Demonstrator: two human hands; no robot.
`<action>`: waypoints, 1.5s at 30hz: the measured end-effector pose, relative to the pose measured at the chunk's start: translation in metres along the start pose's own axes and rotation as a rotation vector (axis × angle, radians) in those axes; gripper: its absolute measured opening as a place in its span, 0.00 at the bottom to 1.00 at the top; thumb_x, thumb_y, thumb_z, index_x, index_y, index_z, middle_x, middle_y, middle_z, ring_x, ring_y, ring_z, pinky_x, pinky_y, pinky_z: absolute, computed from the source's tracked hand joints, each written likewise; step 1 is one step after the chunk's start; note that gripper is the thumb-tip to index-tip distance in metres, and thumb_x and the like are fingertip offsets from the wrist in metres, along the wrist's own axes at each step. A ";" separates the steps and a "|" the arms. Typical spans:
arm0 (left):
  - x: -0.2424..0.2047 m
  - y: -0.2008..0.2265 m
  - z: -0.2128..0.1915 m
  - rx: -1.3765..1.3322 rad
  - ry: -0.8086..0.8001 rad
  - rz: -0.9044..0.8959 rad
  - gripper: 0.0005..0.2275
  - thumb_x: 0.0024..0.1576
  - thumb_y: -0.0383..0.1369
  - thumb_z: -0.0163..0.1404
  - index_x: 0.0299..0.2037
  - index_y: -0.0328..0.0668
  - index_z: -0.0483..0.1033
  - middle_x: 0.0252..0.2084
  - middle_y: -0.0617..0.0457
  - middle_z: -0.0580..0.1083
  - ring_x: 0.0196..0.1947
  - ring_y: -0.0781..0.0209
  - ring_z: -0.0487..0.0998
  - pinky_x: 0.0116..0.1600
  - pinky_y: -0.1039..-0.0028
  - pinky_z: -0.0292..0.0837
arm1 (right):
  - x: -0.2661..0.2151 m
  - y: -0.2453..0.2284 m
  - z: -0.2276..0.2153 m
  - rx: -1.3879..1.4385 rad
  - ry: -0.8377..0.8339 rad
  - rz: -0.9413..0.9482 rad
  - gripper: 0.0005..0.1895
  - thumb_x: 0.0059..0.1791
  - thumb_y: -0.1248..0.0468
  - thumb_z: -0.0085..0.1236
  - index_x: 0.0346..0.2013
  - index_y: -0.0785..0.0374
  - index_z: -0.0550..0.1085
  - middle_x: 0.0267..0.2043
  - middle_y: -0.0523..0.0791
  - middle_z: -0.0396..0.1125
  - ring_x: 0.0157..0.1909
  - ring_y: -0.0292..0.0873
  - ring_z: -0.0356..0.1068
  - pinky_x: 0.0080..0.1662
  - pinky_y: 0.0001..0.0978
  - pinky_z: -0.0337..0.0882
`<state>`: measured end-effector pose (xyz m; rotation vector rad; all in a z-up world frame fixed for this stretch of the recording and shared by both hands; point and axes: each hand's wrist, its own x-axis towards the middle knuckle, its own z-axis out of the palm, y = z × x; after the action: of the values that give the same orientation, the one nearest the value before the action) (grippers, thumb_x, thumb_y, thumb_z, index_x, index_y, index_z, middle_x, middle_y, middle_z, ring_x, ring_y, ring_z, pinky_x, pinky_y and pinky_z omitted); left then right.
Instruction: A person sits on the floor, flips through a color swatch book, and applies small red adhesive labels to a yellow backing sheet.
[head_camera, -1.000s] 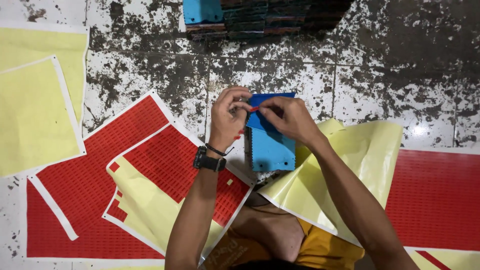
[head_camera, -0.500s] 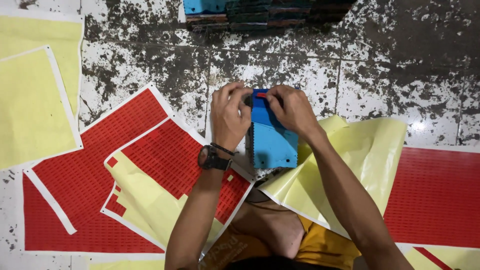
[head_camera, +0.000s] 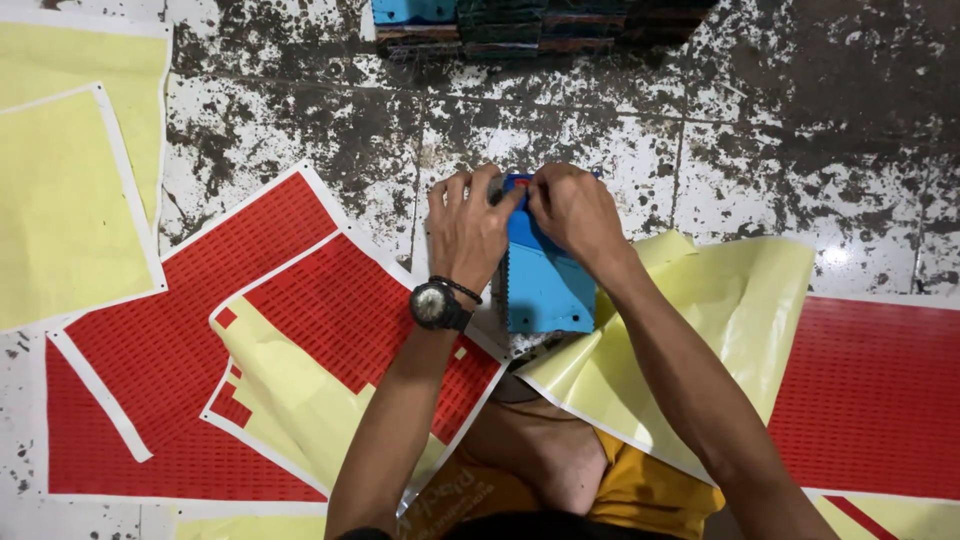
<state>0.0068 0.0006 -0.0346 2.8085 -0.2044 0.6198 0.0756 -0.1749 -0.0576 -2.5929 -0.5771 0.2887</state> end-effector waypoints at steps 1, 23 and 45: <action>0.000 0.000 -0.001 0.004 0.002 0.002 0.10 0.59 0.26 0.50 0.42 0.58 0.82 0.50 0.54 0.70 0.50 0.50 0.71 0.55 0.55 0.66 | 0.001 0.002 -0.003 0.002 0.003 -0.002 0.09 0.53 0.61 0.56 0.43 0.60 0.79 0.36 0.51 0.72 0.41 0.57 0.76 0.39 0.51 0.76; 0.010 0.000 -0.031 -1.155 0.078 -0.557 0.18 0.55 0.14 0.38 0.52 0.36 0.72 0.54 0.43 0.68 0.52 0.48 0.75 0.53 0.67 0.79 | -0.038 -0.010 -0.049 -0.003 0.126 -0.460 0.05 0.44 0.64 0.66 0.32 0.59 0.77 0.35 0.48 0.70 0.42 0.55 0.73 0.42 0.46 0.76; 0.016 0.007 -0.017 -1.307 0.058 -0.535 0.18 0.53 0.12 0.39 0.50 0.35 0.72 0.53 0.44 0.68 0.56 0.49 0.74 0.56 0.64 0.80 | -0.029 -0.017 -0.051 0.452 -0.020 -0.107 0.06 0.51 0.64 0.61 0.39 0.64 0.80 0.32 0.53 0.75 0.35 0.54 0.76 0.34 0.43 0.75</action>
<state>0.0134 -0.0024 -0.0110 1.4712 0.1308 0.2505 0.0588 -0.1940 -0.0017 -2.1202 -0.5788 0.3636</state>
